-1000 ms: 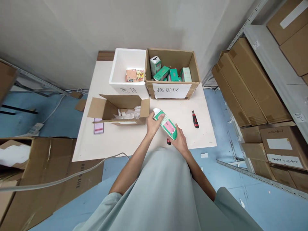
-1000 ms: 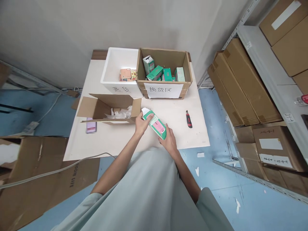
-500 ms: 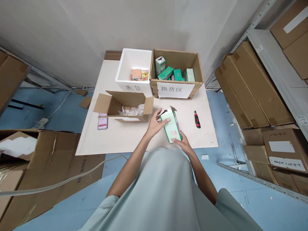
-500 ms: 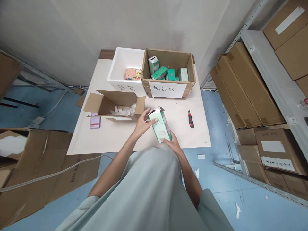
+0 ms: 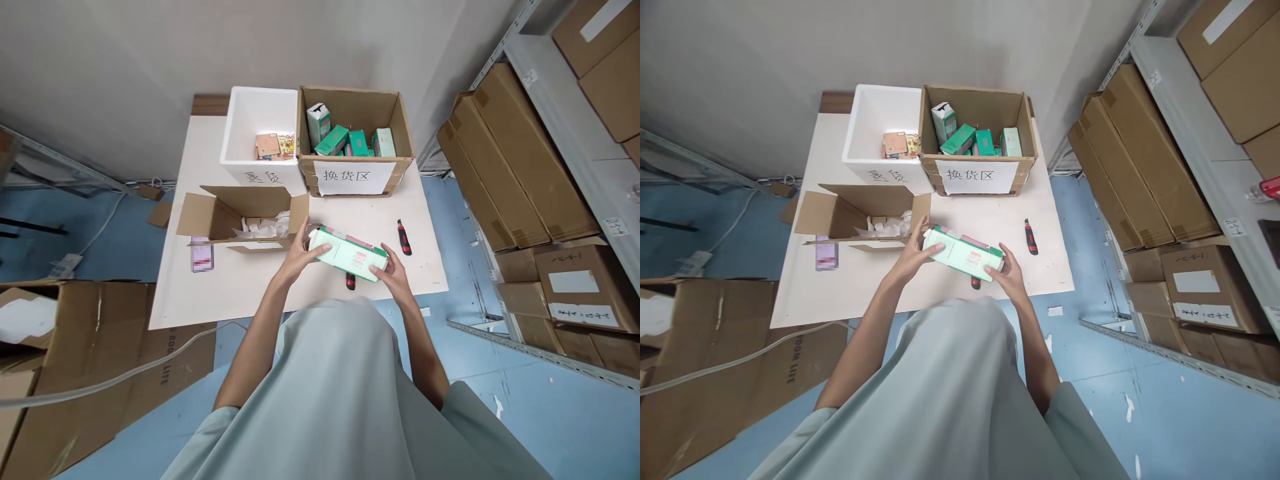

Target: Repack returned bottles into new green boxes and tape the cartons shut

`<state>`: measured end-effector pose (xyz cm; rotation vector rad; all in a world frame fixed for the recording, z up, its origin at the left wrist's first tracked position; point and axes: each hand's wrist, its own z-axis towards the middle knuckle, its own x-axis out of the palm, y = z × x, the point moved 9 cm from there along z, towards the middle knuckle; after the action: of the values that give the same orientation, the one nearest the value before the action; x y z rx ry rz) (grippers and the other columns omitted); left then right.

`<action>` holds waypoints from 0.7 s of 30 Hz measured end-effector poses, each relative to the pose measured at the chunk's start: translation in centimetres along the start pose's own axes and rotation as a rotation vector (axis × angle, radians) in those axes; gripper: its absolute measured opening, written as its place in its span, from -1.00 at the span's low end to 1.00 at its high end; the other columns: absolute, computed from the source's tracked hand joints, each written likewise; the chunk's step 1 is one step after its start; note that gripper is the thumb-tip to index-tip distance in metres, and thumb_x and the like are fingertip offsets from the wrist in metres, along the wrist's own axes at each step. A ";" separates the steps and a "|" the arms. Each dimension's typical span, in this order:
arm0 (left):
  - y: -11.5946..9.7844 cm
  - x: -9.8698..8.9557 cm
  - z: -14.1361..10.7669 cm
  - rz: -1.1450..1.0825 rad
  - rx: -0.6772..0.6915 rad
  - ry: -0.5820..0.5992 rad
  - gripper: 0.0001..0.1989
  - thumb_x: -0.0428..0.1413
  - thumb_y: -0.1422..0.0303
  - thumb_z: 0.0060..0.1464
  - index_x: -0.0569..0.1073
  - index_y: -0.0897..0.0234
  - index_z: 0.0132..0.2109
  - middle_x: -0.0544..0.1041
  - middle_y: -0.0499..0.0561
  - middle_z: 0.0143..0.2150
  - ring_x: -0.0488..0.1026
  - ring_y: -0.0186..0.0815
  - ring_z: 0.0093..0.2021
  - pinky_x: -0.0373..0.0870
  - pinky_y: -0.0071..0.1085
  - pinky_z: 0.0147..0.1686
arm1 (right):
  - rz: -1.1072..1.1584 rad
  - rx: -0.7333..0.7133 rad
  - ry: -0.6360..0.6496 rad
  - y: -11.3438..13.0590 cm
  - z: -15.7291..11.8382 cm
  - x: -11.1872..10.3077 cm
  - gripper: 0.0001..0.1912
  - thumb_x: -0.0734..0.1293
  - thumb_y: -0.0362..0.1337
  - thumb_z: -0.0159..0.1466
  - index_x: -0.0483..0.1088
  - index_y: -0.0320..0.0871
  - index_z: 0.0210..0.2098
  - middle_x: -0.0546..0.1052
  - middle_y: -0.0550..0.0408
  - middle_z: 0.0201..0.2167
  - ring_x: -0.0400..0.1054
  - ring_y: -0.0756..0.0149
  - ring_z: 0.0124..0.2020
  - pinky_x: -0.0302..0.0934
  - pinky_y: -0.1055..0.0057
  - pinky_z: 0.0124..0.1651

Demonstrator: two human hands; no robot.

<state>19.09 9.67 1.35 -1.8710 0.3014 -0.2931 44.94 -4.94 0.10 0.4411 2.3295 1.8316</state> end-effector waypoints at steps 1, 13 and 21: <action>0.5 -0.2 -0.2 0.003 -0.015 0.007 0.21 0.59 0.00 -0.03 0.25 -0.06 0.66 0.41 0.21 0.56 0.47 0.16 0.43 0.70 -0.09 0.12 | -0.010 -0.006 -0.013 0.5 0.4 -0.4 0.17 0.71 0.25 0.16 0.30 0.01 0.60 0.60 -0.17 0.37 0.44 -0.19 0.47 0.41 -0.11 0.51; 6.7 0.2 -1.3 -0.257 -0.155 0.035 -0.16 0.49 -0.18 0.06 0.47 0.08 0.35 0.58 0.20 0.41 0.57 0.07 0.31 0.68 -0.10 0.11 | -0.277 -0.306 -0.100 5.2 2.2 -1.0 -0.53 0.47 0.20 0.47 0.61 0.08 0.19 0.54 -0.10 0.37 0.53 0.00 0.29 0.51 0.06 0.30; 7.4 0.0 -1.6 -0.230 -0.216 0.058 -0.09 0.54 -0.18 -0.01 0.51 0.15 0.35 0.60 0.26 0.40 0.59 0.15 0.33 0.70 0.00 0.16 | -0.624 -0.303 -0.020 4.0 2.7 -1.5 -0.71 0.40 -0.19 0.48 0.74 0.07 0.09 0.58 -0.12 0.16 0.40 -0.13 0.32 0.35 -0.16 0.45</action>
<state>18.09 5.95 -5.18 -2.1167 0.1611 -0.4885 47.73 -2.12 3.24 -0.2782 1.8269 1.7792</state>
